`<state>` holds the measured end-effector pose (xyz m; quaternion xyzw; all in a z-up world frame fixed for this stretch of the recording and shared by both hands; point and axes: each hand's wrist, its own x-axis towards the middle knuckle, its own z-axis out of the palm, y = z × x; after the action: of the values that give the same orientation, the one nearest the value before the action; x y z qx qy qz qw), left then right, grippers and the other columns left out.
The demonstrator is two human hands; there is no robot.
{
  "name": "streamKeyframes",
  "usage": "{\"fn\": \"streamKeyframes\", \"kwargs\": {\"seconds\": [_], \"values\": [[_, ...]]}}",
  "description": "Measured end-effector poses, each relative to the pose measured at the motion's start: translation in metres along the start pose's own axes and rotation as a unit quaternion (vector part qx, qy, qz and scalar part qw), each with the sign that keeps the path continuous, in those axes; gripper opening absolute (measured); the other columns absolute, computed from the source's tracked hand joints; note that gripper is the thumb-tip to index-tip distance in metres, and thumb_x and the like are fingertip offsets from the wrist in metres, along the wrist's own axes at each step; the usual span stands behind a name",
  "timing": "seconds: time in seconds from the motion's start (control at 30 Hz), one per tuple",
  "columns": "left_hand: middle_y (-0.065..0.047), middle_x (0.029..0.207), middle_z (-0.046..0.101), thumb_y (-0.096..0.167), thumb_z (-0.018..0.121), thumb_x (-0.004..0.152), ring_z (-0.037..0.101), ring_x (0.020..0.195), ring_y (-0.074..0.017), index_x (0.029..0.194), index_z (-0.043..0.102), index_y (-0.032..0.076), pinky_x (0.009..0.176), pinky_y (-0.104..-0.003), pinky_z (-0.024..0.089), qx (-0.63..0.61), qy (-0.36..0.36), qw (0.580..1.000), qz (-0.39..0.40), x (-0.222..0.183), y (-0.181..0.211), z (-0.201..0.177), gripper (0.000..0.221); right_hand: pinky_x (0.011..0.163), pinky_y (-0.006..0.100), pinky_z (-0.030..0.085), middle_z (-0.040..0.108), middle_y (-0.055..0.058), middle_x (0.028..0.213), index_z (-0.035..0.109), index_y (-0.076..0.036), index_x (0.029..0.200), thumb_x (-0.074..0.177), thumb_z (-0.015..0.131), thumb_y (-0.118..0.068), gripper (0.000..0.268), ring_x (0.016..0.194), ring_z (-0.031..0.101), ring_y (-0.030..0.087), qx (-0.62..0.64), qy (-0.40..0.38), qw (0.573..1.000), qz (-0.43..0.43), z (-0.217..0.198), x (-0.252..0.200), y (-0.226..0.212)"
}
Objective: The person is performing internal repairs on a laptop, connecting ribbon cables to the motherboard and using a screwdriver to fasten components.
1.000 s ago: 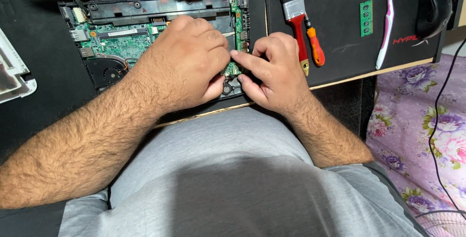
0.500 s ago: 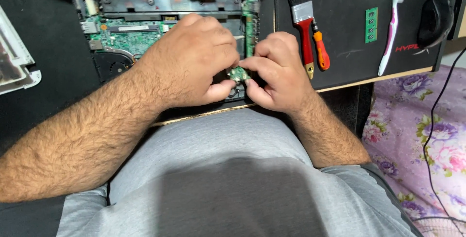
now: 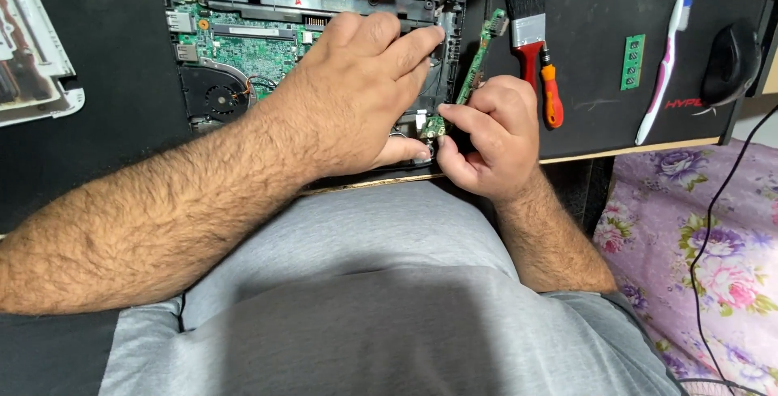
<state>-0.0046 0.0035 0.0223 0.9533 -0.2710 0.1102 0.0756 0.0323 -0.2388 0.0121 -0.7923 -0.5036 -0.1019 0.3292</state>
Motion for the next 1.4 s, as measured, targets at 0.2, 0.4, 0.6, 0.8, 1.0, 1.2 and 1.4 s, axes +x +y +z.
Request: {"fn": "streamKeyframes", "kwargs": {"seconds": [0.2, 0.4, 0.6, 0.8, 1.0, 1.2, 1.4], "values": [[0.003, 0.141, 0.055, 0.096, 0.053, 0.078, 0.048, 0.115, -0.0248, 0.128, 0.071, 0.013, 0.092, -0.040, 0.041, 0.049, -0.015, 0.999, -0.016, 0.000, 0.007, 0.001, 0.098, 0.074, 0.047, 0.049, 0.051, 0.011, 0.091, 0.071, 0.000, 0.108, 0.089, 0.071, -0.010, 0.021, 0.078, 0.054, 0.029, -0.005, -0.005, 1.000, -0.001, 0.001, 0.000, 0.000], [0.004, 0.149, 0.055, 0.098, 0.053, 0.076, 0.052, 0.115, -0.0255, 0.133, 0.068, 0.014, 0.091, -0.040, 0.044, 0.044, -0.002, 0.999, -0.009, 0.001, 0.009, 0.002, 0.103, 0.079, 0.048, 0.050, 0.054, 0.012, 0.093, 0.070, -0.001, 0.111, 0.093, 0.070, -0.013, 0.021, 0.082, 0.056, 0.030, -0.004, -0.009, 1.000, -0.008, 0.000, 0.000, 0.000], [-0.002, 0.146, 0.057, 0.094, 0.058, 0.075, 0.054, 0.112, -0.0273, 0.131, 0.068, 0.017, 0.091, -0.043, 0.042, 0.029, 0.016, 0.999, -0.003, 0.002, 0.009, 0.005, 0.095, 0.077, 0.047, 0.051, 0.054, 0.012, 0.091, 0.071, 0.000, 0.107, 0.091, 0.070, -0.011, 0.020, 0.080, 0.056, 0.029, 0.003, 0.002, 1.000, -0.014, 0.000, 0.000, 0.000], [-0.008, 0.150, 0.056, 0.084, 0.067, 0.075, 0.052, 0.124, -0.0318, 0.124, 0.068, 0.013, 0.100, -0.048, 0.041, -0.059, -0.049, 0.997, 0.020, 0.002, 0.000, 0.002, 0.086, 0.080, 0.048, 0.051, 0.055, 0.012, 0.092, 0.072, -0.001, 0.107, 0.092, 0.068, -0.014, 0.020, 0.083, 0.057, 0.031, -0.005, 0.003, 1.000, -0.007, -0.003, -0.002, -0.002], [-0.005, 0.160, 0.044, 0.081, 0.063, 0.069, 0.052, 0.116, -0.0300, 0.126, 0.061, 0.018, 0.089, -0.046, 0.043, -0.011, -0.093, 0.995, 0.022, 0.007, 0.004, -0.003, 0.085, 0.077, 0.049, 0.050, 0.054, 0.012, 0.091, 0.071, 0.000, 0.106, 0.091, 0.067, -0.014, 0.020, 0.081, 0.057, 0.031, 0.003, -0.001, 1.000, -0.011, -0.002, 0.000, -0.002], [0.000, 0.148, 0.056, 0.099, 0.053, 0.071, 0.054, 0.092, -0.0243, 0.105, 0.065, 0.022, 0.070, -0.039, 0.042, 0.040, -0.034, 0.998, 0.014, 0.011, 0.007, -0.003, 0.085, 0.079, 0.049, 0.051, 0.055, 0.013, 0.093, 0.071, 0.000, 0.106, 0.091, 0.068, -0.012, 0.020, 0.082, 0.057, 0.032, 0.003, -0.005, 1.000, -0.009, -0.001, -0.002, 0.000], [0.000, 0.138, 0.057, 0.106, 0.046, 0.064, 0.054, 0.087, -0.0237, 0.098, 0.068, 0.018, 0.068, -0.038, 0.042, 0.045, -0.037, 0.998, -0.020, 0.018, 0.014, -0.003, 0.097, 0.079, 0.048, 0.051, 0.055, 0.013, 0.092, 0.071, 0.000, 0.107, 0.091, 0.067, -0.013, 0.021, 0.082, 0.057, 0.031, 0.003, 0.003, 1.000, -0.023, 0.000, -0.002, -0.001]]}}
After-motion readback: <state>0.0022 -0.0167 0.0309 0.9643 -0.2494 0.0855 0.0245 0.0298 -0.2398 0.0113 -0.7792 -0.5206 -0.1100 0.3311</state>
